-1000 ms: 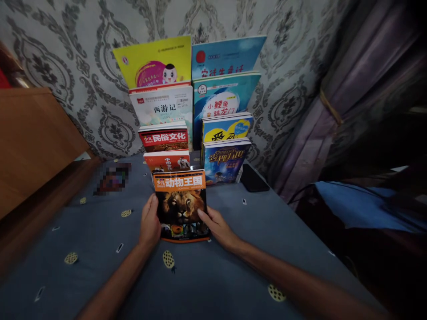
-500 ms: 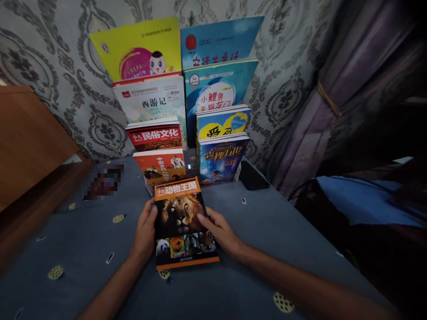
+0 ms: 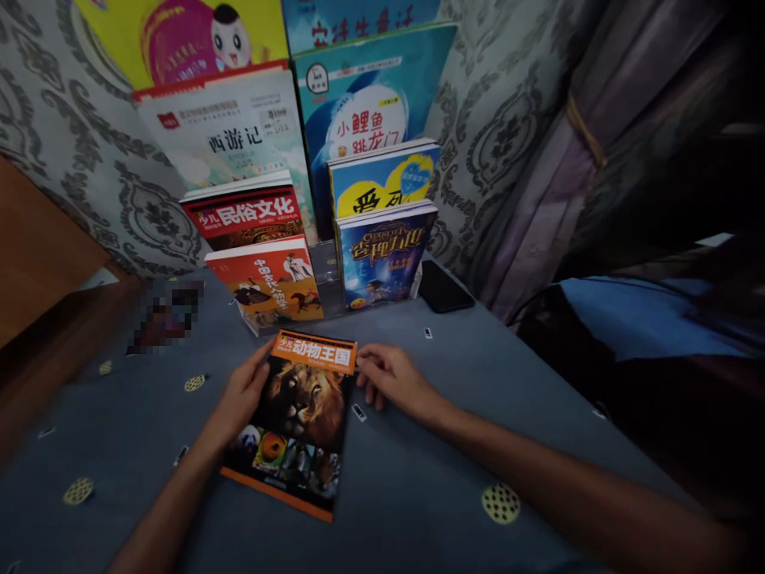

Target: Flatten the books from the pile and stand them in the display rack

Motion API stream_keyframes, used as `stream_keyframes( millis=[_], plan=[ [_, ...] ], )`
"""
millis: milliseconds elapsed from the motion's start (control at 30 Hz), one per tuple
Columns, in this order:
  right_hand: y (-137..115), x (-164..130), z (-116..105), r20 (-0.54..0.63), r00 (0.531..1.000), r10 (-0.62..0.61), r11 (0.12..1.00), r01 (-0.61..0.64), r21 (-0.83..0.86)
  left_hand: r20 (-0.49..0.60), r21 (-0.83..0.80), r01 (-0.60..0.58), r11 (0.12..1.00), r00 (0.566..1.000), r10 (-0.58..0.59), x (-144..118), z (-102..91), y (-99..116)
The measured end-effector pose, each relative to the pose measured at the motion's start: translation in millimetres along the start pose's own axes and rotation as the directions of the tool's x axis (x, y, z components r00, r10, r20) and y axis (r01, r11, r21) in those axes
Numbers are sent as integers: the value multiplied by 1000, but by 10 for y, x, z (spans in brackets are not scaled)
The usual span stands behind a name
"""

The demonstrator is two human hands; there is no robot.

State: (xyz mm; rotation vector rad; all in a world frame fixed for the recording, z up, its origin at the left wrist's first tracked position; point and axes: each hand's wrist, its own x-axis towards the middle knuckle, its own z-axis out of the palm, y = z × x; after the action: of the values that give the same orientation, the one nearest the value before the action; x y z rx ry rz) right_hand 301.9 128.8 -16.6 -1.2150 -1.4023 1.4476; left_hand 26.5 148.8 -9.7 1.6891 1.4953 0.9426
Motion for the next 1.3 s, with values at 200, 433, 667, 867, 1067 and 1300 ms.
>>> stream_keyframes(
  millis=[200,433,667,867,1067,1300],
  plan=[
    [-125,34,-149,-146,978,-147,933,88,-348,107,542,-235,807,972,211,0,-115,-9],
    [-59,104,-168,-132,951,-281,900,213,-380,183,862,-301,409,935,302,-91,13,273],
    [-68,106,-165,-85,956,-282,911,240,-336,226,849,-336,407,928,295,-243,354,542],
    [-138,55,-135,-53,971,-232,916,200,-346,303,821,-378,428,924,234,-310,562,701],
    [-178,3,-116,-30,968,-250,906,223,-360,353,771,-454,446,889,293,-452,755,791],
    [-126,17,-91,-104,923,-372,857,298,-420,363,824,-454,339,882,300,-515,800,896]
  ],
)
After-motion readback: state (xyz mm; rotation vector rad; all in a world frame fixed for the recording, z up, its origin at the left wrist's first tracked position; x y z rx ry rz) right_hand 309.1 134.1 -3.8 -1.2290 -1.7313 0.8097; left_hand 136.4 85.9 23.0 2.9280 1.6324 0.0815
